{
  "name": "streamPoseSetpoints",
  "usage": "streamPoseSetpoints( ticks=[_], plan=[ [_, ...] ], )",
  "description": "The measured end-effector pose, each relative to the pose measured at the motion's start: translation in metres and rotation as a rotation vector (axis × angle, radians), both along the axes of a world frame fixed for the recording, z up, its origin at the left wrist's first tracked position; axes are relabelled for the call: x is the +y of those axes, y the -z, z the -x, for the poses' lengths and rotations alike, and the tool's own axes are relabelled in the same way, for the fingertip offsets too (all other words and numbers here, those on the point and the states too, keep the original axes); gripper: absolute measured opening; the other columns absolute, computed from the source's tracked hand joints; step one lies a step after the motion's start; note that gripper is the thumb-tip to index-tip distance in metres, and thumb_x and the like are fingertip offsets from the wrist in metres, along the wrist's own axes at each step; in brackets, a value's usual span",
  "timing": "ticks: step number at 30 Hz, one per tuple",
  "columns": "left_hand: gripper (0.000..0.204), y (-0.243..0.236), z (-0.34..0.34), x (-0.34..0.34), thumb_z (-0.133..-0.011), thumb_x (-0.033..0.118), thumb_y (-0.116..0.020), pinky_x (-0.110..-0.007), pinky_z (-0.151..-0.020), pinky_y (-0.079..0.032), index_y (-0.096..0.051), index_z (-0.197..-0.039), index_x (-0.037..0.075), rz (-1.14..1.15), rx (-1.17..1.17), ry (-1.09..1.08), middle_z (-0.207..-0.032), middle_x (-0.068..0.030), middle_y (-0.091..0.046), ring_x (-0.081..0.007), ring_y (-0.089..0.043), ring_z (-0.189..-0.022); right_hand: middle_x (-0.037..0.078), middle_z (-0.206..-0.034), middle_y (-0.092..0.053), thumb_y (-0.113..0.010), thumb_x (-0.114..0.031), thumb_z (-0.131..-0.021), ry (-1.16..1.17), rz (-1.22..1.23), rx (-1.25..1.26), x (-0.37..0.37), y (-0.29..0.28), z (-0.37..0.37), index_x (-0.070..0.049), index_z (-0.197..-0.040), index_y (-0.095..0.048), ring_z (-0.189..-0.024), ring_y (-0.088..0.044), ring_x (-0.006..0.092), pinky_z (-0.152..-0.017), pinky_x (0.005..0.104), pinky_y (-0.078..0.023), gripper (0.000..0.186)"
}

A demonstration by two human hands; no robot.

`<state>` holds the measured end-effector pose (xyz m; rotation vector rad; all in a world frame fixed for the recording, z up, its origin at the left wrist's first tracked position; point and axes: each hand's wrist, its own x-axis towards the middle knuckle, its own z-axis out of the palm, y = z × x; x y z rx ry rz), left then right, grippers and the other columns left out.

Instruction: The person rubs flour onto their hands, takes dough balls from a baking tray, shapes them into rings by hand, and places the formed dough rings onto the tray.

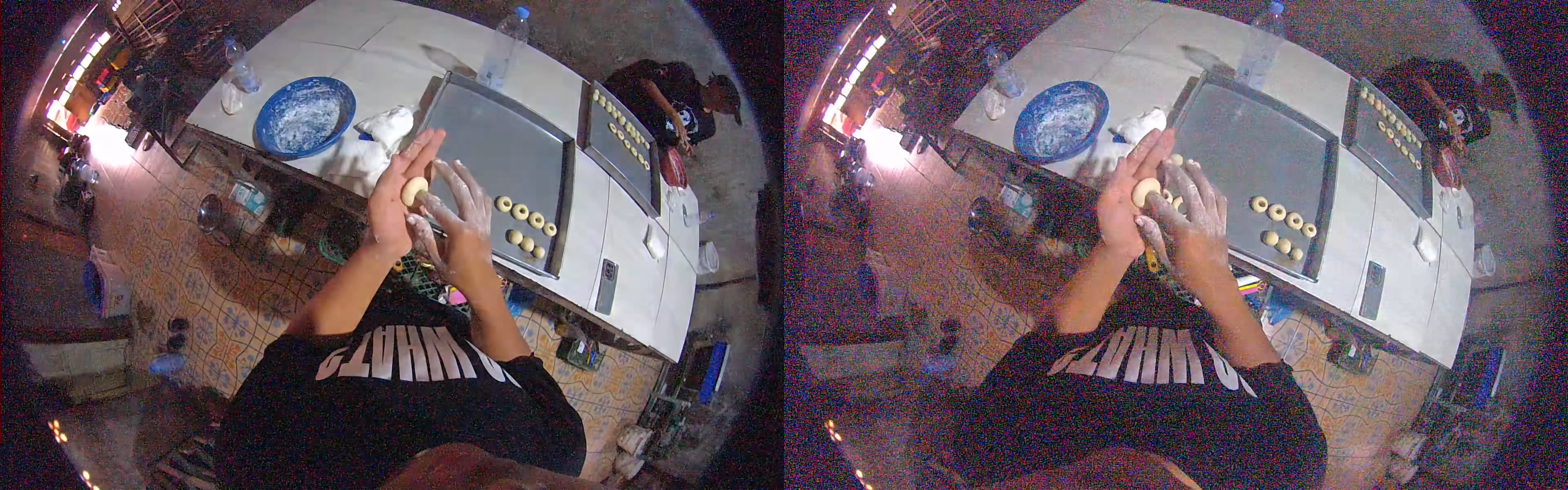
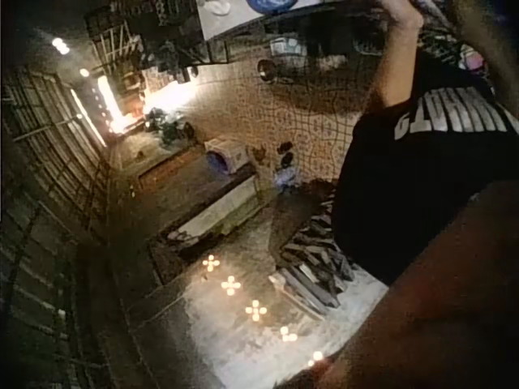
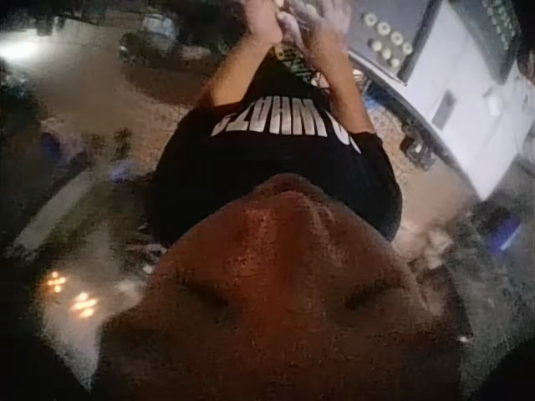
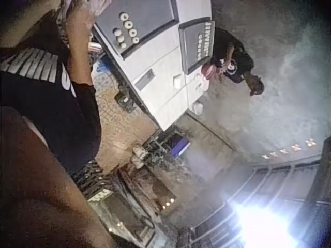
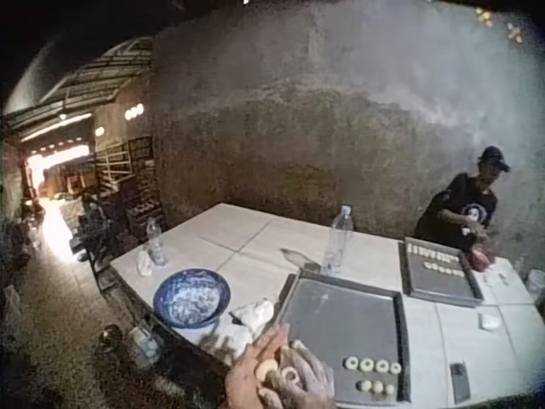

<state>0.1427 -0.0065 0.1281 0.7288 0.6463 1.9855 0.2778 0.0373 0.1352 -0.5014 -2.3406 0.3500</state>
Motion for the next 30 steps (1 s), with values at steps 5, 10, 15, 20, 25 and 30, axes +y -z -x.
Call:
streamPoseSetpoints(
  ticks=[5, 10, 15, 20, 25, 30],
  plan=[
    [0.072, -0.005, 0.005, 0.003, -0.111, 0.05, -0.032, -0.039, -0.129, -0.021, -0.029, -0.167, 0.004, -0.1, -0.175, 0.095, -0.174, -0.0149, -0.026, -0.0275, -0.034, -0.155, 0.021, -0.161, -0.044, -0.081, -0.042, -0.088, -0.132, 0.156, 0.082, 0.009, -0.004, 0.0, -0.014, -0.114, -0.079, -0.149, -0.038, 0.0479, -0.119, 0.0626, -0.033, 0.038],
    [0.086, -0.006, 0.006, 0.001, -0.105, 0.064, -0.033, -0.048, -0.127, -0.027, -0.019, -0.17, 0.011, -0.023, -0.372, 0.237, -0.175, -0.0145, -0.022, -0.0332, -0.035, -0.154, 0.02, -0.168, -0.036, -0.08, -0.046, -0.087, -0.154, 0.072, 0.015, 0.026, -0.014, -0.003, -0.018, -0.102, -0.084, -0.152, -0.03, 0.0506, -0.121, 0.0633, -0.028, 0.031],
    [0.079, -0.003, 0.005, -0.002, -0.107, 0.07, -0.029, -0.04, -0.115, -0.042, -0.037, -0.164, 0.015, 0.051, -0.49, 0.324, -0.152, -0.0067, -0.051, -0.022, -0.051, -0.137, 0.02, -0.17, -0.032, -0.078, -0.054, -0.087, -0.217, 0.011, -0.09, 0.039, -0.028, -0.003, -0.019, -0.104, -0.083, -0.152, -0.029, 0.0509, -0.121, 0.0637, -0.027, 0.039],
    [0.075, 0.0, 0.009, -0.001, -0.106, 0.071, -0.032, -0.042, -0.103, -0.052, -0.048, -0.153, 0.016, 0.125, -0.577, 0.401, -0.138, -0.0069, -0.06, -0.0237, -0.061, -0.122, 0.019, -0.171, -0.03, -0.075, -0.056, -0.088, -0.217, 0.0, -0.214, 0.047, -0.039, -0.001, -0.021, -0.108, -0.084, -0.153, -0.025, 0.0514, -0.123, 0.0639, -0.025, 0.041],
    [0.07, 0.005, 0.012, -0.003, -0.106, 0.072, -0.032, -0.041, -0.095, -0.055, -0.056, -0.144, 0.018, 0.282, -0.557, 0.34, -0.135, -0.0084, -0.064, -0.0241, -0.063, -0.119, 0.018, -0.17, -0.033, -0.076, -0.059, -0.086, -0.283, 0.002, -0.225, 0.047, -0.041, -0.001, -0.021, -0.109, -0.084, -0.154, -0.027, 0.0484, -0.122, 0.0618, -0.026, 0.045],
    [0.072, 0.009, 0.013, 0.0, -0.106, 0.072, -0.031, -0.042, -0.1, -0.054, -0.055, -0.147, 0.017, 0.19, -0.606, 0.361, -0.137, -0.0083, -0.063, -0.0255, -0.062, -0.123, 0.017, -0.169, -0.033, -0.077, -0.058, -0.085, -0.305, -0.022, -0.198, 0.045, -0.036, 0.001, -0.019, -0.104, -0.083, -0.154, -0.026, 0.0486, -0.121, 0.0637, -0.025, 0.043]
  ],
)
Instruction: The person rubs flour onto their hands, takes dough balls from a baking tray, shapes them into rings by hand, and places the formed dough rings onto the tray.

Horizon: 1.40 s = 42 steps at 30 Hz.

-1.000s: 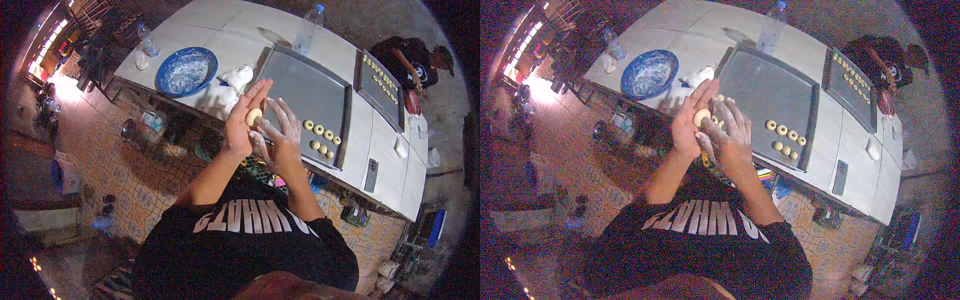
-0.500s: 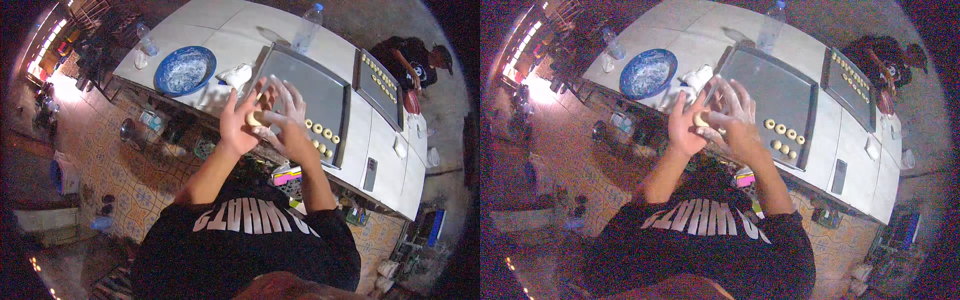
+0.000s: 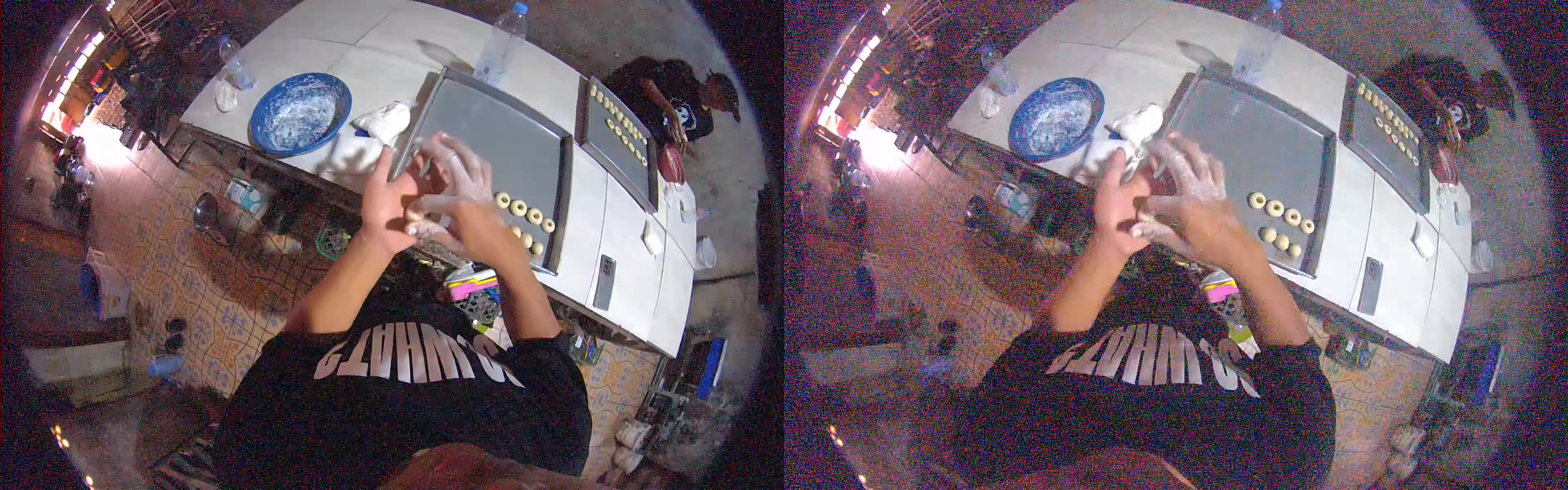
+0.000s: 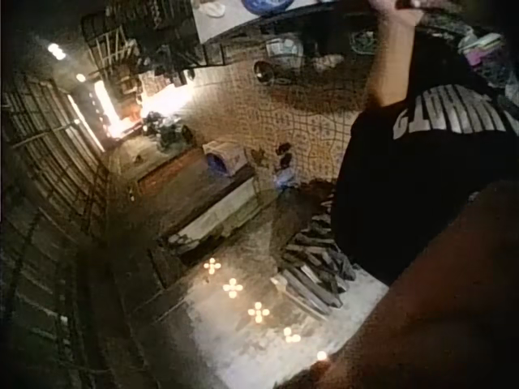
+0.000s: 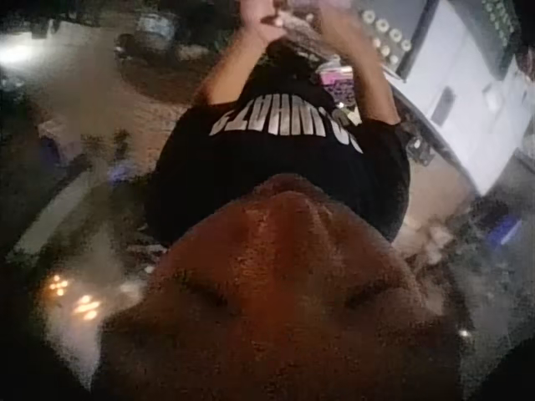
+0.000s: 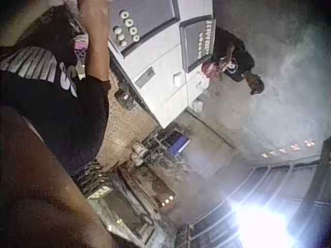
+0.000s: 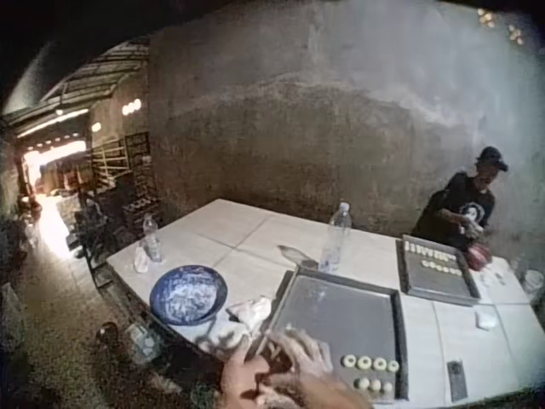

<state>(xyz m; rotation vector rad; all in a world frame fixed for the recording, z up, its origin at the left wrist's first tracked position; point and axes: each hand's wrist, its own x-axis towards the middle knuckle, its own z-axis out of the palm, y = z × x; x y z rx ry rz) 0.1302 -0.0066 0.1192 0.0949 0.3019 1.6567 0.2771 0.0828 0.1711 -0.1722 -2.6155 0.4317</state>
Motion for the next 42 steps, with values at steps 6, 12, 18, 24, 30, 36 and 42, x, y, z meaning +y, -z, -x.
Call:
streamPoseSetpoints(
  ticks=[6, 12, 18, 24, 30, 36, 42],
  plan=[
    [0.085, -0.004, -0.004, 0.002, -0.106, 0.07, -0.023, -0.051, -0.126, -0.029, -0.031, -0.167, 0.012, -0.108, 0.109, -0.049, -0.169, -0.0143, -0.037, -0.0335, -0.04, -0.152, 0.017, -0.157, -0.046, -0.082, -0.038, -0.085, 0.028, 0.1, -0.09, -0.004, 0.011, 0.004, -0.018, -0.115, -0.075, -0.145, -0.04, 0.0448, -0.114, 0.0611, -0.034, 0.036],
    [0.078, -0.006, -0.002, 0.002, -0.111, 0.059, -0.02, -0.047, -0.128, -0.026, -0.033, -0.165, 0.005, -0.066, 0.256, -0.05, -0.171, -0.0168, -0.033, -0.0313, -0.036, -0.155, 0.02, -0.125, -0.063, -0.083, -0.025, -0.087, 0.114, 0.233, 0.15, -0.011, 0.025, 0.006, 0.0, -0.114, -0.066, -0.11, -0.059, 0.0426, -0.096, 0.0495, -0.048, 0.04],
    [0.061, 0.007, -0.005, 0.002, -0.115, 0.041, -0.028, -0.042, -0.122, -0.034, -0.052, -0.152, 0.0, 0.096, 0.591, -0.057, -0.149, -0.012, -0.059, -0.0248, -0.052, -0.14, 0.018, -0.104, -0.068, -0.078, -0.015, -0.087, 0.243, 0.526, 0.299, -0.013, 0.049, 0.007, 0.0, -0.112, -0.067, -0.097, -0.067, 0.0395, -0.088, 0.0459, -0.051, 0.031],
    [0.034, 0.023, -0.006, -0.003, -0.107, 0.023, -0.062, -0.029, -0.092, -0.051, -0.067, -0.131, 0.0, 0.138, 1.08, -0.193, -0.118, -0.0071, -0.072, -0.0114, -0.066, -0.106, 0.007, -0.108, -0.074, -0.062, -0.007, -0.099, 0.189, 1.28, 0.439, -0.007, 0.079, 0.006, 0.002, -0.118, -0.071, -0.098, -0.067, 0.0156, -0.089, 0.0343, -0.053, 0.022],
    [0.032, 0.019, -0.004, -0.004, -0.102, 0.017, -0.072, -0.03, -0.084, -0.056, -0.069, -0.125, -0.005, 0.212, 1.45, -0.29, -0.105, -0.0095, -0.076, -0.0133, -0.071, -0.095, 0.006, -0.103, -0.074, -0.066, -0.008, -0.099, 0.164, 1.301, 0.421, -0.005, 0.086, -0.004, 0.003, -0.115, -0.071, -0.095, -0.067, 0.0143, -0.088, 0.0332, -0.053, 0.019],
    [0.03, 0.009, -0.006, -0.007, -0.102, 0.017, -0.073, -0.03, -0.085, -0.057, -0.071, -0.12, -0.007, 0.178, 1.453, -0.256, -0.105, -0.0101, -0.076, -0.0136, -0.071, -0.096, 0.007, -0.103, -0.07, -0.066, -0.01, -0.1, 0.224, 1.058, 0.358, -0.003, 0.087, -0.008, 0.003, -0.112, -0.071, -0.096, -0.067, 0.0155, -0.087, 0.0325, -0.052, 0.018],
    [0.032, 0.02, -0.006, -0.003, -0.101, 0.017, -0.074, -0.028, -0.084, -0.057, -0.07, -0.122, -0.006, 0.129, 1.368, -0.251, -0.108, -0.0104, -0.076, -0.0122, -0.07, -0.097, 0.009, -0.104, -0.069, -0.062, -0.011, -0.1, 0.235, 1.029, 0.4, -0.002, 0.092, -0.009, 0.003, -0.111, -0.07, -0.099, -0.067, 0.0181, -0.088, 0.0341, -0.053, 0.02]
  ],
)
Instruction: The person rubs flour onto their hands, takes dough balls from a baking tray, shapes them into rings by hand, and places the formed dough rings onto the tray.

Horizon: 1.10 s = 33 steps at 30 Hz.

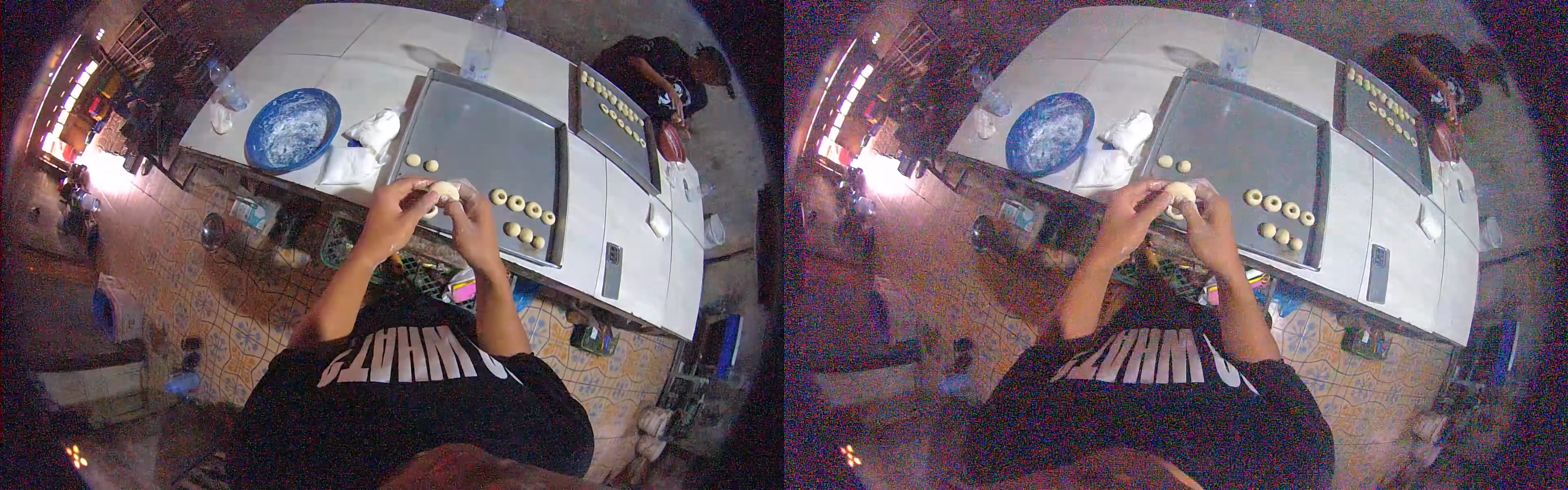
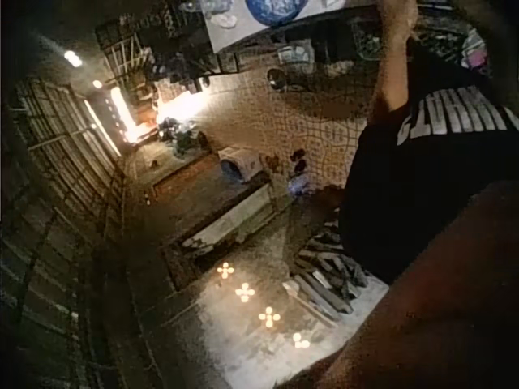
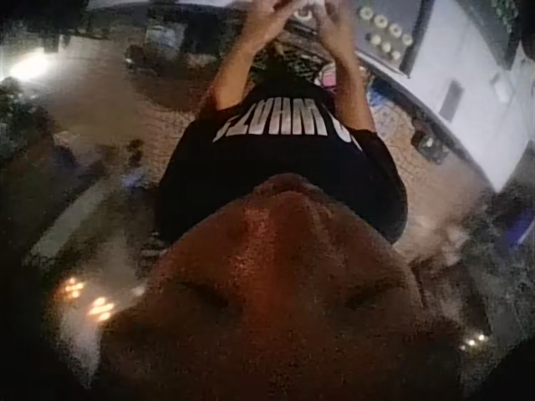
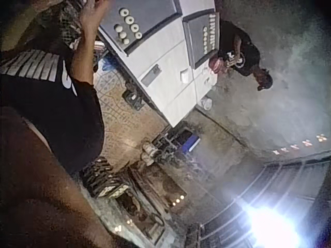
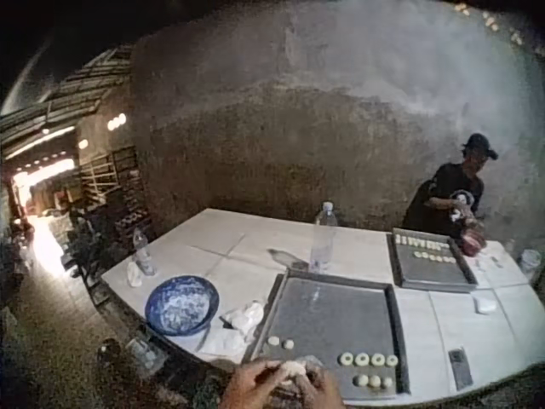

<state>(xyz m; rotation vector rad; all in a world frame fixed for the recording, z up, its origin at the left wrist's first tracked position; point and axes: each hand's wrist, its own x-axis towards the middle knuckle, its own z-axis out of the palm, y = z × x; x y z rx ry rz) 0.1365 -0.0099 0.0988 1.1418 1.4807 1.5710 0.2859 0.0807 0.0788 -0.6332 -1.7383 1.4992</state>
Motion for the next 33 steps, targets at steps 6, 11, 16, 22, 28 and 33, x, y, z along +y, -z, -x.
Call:
streamPoseSetpoints(
  ticks=[6, 11, 16, 22, 28, 33],
  plan=[
    [0.032, 0.009, -0.001, 0.005, -0.101, 0.017, -0.074, -0.028, -0.083, -0.056, -0.069, -0.124, -0.005, -0.016, 0.046, -0.005, -0.111, -0.0088, -0.074, -0.0114, -0.069, -0.097, 0.007, -0.104, -0.068, -0.061, -0.01, -0.101, -0.027, 0.023, -0.005, 0.0, -0.005, -0.005, 0.002, -0.112, -0.07, -0.1, -0.067, 0.0174, -0.09, 0.0332, -0.053, 0.019],
    [0.029, 0.003, -0.004, 0.005, -0.101, 0.016, -0.073, -0.028, -0.086, -0.055, -0.069, -0.122, -0.004, 0.01, 0.066, -0.034, -0.11, -0.0075, -0.074, -0.0107, -0.068, -0.098, 0.005, -0.105, -0.07, -0.067, -0.009, -0.1, 0.002, 0.075, 0.05, -0.002, -0.004, -0.004, 0.001, -0.112, -0.071, -0.098, -0.067, 0.0151, -0.089, 0.0327, -0.054, 0.016],
    [0.025, -0.002, -0.01, 0.009, -0.102, 0.013, -0.071, -0.029, -0.093, -0.055, -0.067, -0.121, -0.003, 0.026, -0.043, 0.057, -0.112, -0.0084, -0.074, -0.0134, -0.069, -0.104, 0.004, -0.109, -0.07, -0.066, -0.003, -0.099, 0.09, 0.068, -0.078, 0.004, 0.002, -0.016, 0.002, -0.116, -0.069, -0.103, -0.066, 0.0139, -0.095, 0.0317, -0.053, 0.018],
    [0.023, -0.004, -0.018, 0.019, -0.101, 0.008, -0.071, -0.031, -0.099, -0.055, -0.067, -0.121, -0.003, -0.004, -0.001, 0.209, -0.117, -0.0093, -0.074, -0.0161, -0.069, -0.109, 0.006, -0.112, -0.07, -0.066, 0.0, -0.096, 0.016, -0.07, -0.019, 0.009, 0.01, -0.041, 0.004, -0.114, -0.07, -0.108, -0.068, 0.0156, -0.098, 0.033, -0.054, 0.019],
    [0.034, 0.001, -0.04, 0.027, -0.113, 0.028, -0.053, -0.031, -0.095, -0.056, -0.068, -0.123, -0.002, 0.165, -0.366, 0.336, -0.114, -0.0064, -0.072, -0.0143, -0.069, -0.103, 0.009, -0.125, -0.068, -0.069, -0.003, -0.095, 0.227, -0.031, -0.032, -0.001, 0.011, -0.062, 0.003, -0.117, -0.07, -0.113, -0.066, 0.019, -0.101, 0.0344, -0.054, 0.023],
    [0.035, 0.007, -0.049, 0.034, -0.112, 0.03, -0.055, -0.031, -0.095, -0.053, -0.07, -0.125, 0.002, 0.232, -0.55, 0.5, -0.117, -0.0049, -0.072, -0.013, -0.066, -0.107, 0.025, -0.131, -0.062, -0.077, -0.01, -0.08, 0.42, -0.306, -0.193, -0.012, -0.006, -0.078, 0.005, -0.117, -0.068, -0.133, -0.054, 0.038, -0.113, 0.047, -0.041, 0.04]
  ],
)
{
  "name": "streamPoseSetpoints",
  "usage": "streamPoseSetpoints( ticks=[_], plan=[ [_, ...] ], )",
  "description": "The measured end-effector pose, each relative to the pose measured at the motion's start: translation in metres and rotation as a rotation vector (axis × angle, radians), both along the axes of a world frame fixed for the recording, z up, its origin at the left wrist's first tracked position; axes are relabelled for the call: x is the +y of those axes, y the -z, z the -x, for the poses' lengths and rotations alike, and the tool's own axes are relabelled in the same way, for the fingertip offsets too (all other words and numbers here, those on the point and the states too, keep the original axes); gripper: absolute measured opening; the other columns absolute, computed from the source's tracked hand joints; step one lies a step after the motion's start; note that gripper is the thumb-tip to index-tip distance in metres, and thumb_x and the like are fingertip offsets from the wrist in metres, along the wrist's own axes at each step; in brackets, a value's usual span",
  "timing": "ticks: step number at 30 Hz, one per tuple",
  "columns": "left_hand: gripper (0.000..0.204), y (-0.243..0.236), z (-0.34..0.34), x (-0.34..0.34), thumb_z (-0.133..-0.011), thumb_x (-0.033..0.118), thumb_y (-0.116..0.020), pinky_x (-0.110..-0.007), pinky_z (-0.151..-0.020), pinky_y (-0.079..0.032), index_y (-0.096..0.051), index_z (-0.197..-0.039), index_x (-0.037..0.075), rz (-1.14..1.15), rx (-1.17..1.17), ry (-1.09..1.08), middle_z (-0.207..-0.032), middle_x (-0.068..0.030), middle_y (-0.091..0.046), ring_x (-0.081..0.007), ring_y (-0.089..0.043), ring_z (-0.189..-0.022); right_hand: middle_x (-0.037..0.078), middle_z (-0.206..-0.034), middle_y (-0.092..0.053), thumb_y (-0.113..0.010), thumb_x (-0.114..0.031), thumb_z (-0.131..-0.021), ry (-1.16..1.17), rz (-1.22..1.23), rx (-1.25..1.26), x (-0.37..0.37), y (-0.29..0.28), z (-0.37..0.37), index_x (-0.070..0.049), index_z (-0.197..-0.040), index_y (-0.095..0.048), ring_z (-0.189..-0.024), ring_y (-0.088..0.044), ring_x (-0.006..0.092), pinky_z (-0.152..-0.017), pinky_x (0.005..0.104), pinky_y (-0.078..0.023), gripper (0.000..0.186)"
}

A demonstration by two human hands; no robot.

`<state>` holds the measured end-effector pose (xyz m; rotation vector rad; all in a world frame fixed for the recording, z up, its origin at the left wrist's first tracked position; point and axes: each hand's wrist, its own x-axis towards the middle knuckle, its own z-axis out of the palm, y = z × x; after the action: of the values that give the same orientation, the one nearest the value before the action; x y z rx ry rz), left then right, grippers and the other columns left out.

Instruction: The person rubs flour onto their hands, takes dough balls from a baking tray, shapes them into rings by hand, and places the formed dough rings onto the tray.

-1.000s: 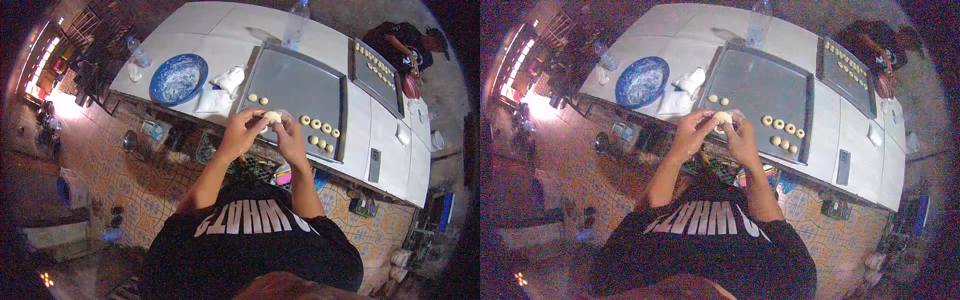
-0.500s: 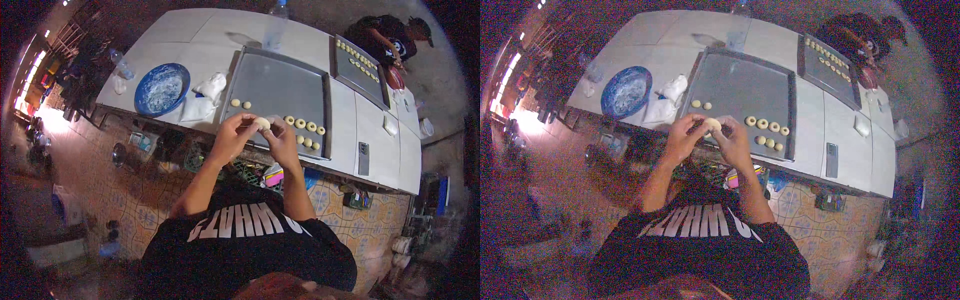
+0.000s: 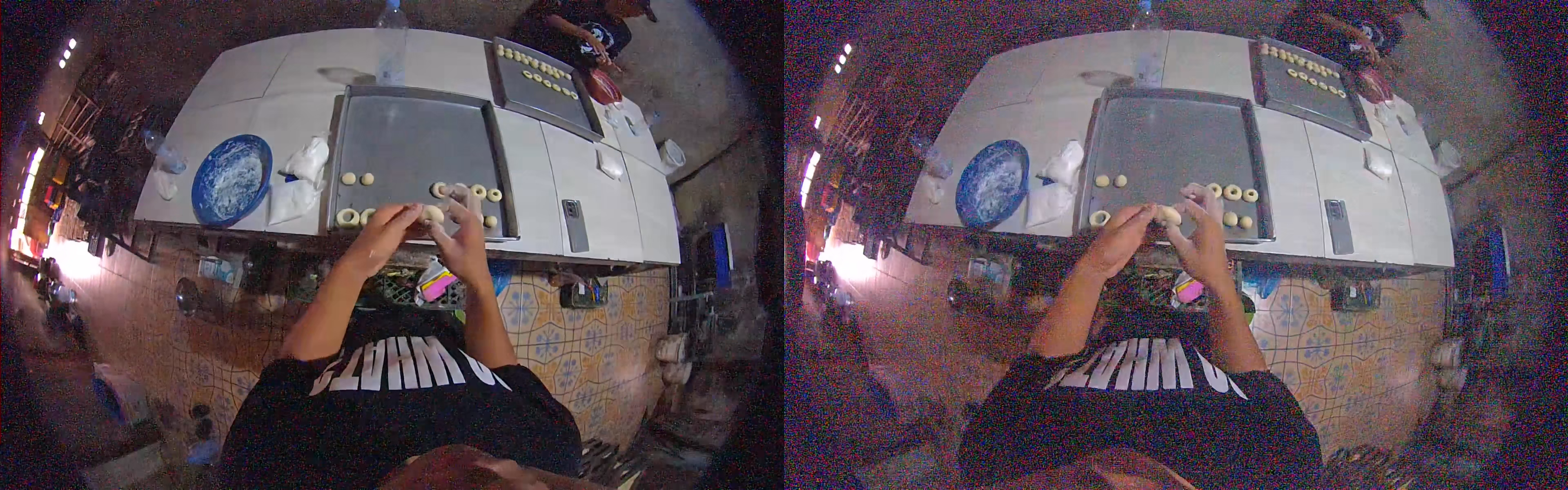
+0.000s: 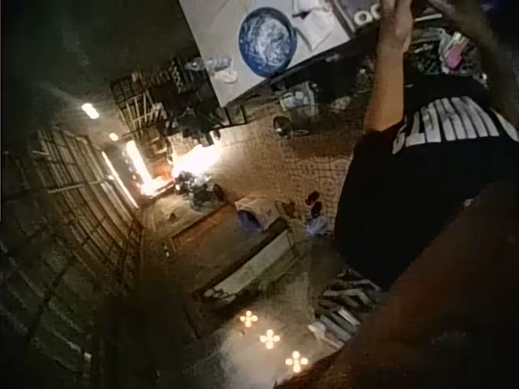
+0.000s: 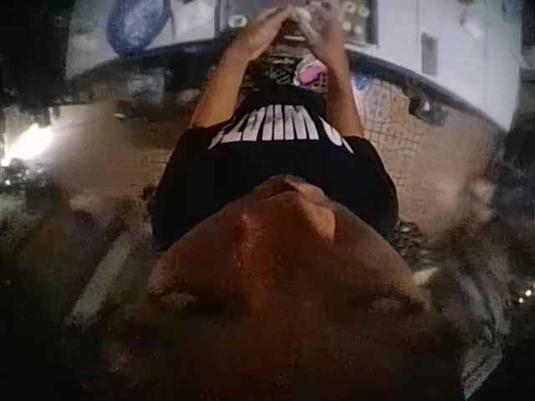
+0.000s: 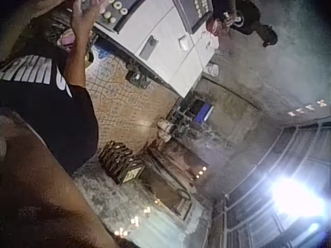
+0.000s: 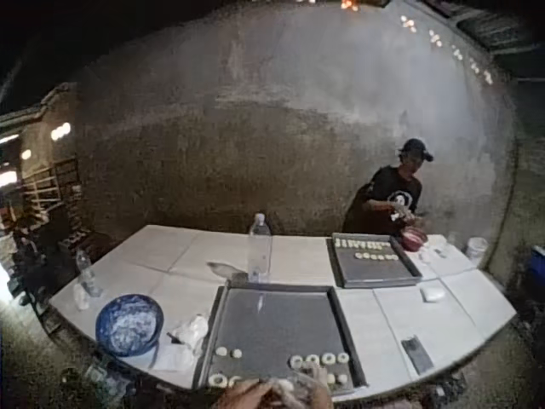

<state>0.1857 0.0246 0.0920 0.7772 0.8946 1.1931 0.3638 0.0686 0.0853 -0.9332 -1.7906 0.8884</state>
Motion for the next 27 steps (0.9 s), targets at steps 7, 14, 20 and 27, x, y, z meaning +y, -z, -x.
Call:
streamPoseSetpoints(
  ticks=[7, 14, 20, 27],
  plan=[
    [0.036, -0.001, 0.009, 0.0, -0.108, 0.023, -0.065, -0.028, -0.093, -0.053, -0.069, -0.128, -0.006, -0.137, 0.424, -0.039, -0.112, -0.0069, -0.075, -0.0105, -0.067, -0.101, 0.023, -0.131, -0.061, -0.075, -0.012, -0.084, 0.037, -0.139, -0.233, -0.004, -0.008, 0.002, 0.001, -0.118, -0.071, -0.129, -0.053, 0.0414, -0.111, 0.0482, -0.04, 0.037],
    [0.034, 0.006, 0.006, -0.001, -0.101, 0.012, -0.073, -0.03, -0.096, -0.055, -0.067, -0.129, -0.007, -0.17, 0.4, -0.088, -0.118, -0.0102, -0.075, -0.0133, -0.069, -0.107, 0.015, -0.112, -0.071, -0.069, -0.015, -0.094, -0.006, -0.043, -0.129, 0.003, 0.013, 0.005, 0.002, -0.115, -0.073, -0.105, -0.065, 0.0279, -0.092, 0.0373, -0.05, 0.027],
    [0.035, 0.009, -0.002, 0.004, -0.101, 0.012, -0.073, -0.03, -0.096, -0.055, -0.067, -0.128, -0.008, -0.162, 0.389, -0.087, -0.119, -0.0115, -0.075, -0.0144, -0.069, -0.108, 0.014, -0.102, -0.072, -0.067, -0.012, -0.094, -0.002, 0.012, -0.083, 0.002, 0.01, -0.002, 0.003, -0.112, -0.073, -0.097, -0.066, 0.0236, -0.087, 0.0359, -0.051, 0.024],
    [0.034, 0.006, -0.004, 0.009, -0.101, 0.011, -0.072, -0.029, -0.096, -0.054, -0.067, -0.129, -0.007, -0.164, 0.404, -0.051, -0.12, -0.0119, -0.074, -0.0146, -0.069, -0.108, 0.008, -0.107, -0.068, -0.071, -0.009, -0.093, -0.016, 0.167, 0.009, 0.006, 0.01, -0.007, 0.001, -0.114, -0.073, -0.099, -0.065, 0.0185, -0.089, 0.0335, -0.051, 0.023]
  ],
)
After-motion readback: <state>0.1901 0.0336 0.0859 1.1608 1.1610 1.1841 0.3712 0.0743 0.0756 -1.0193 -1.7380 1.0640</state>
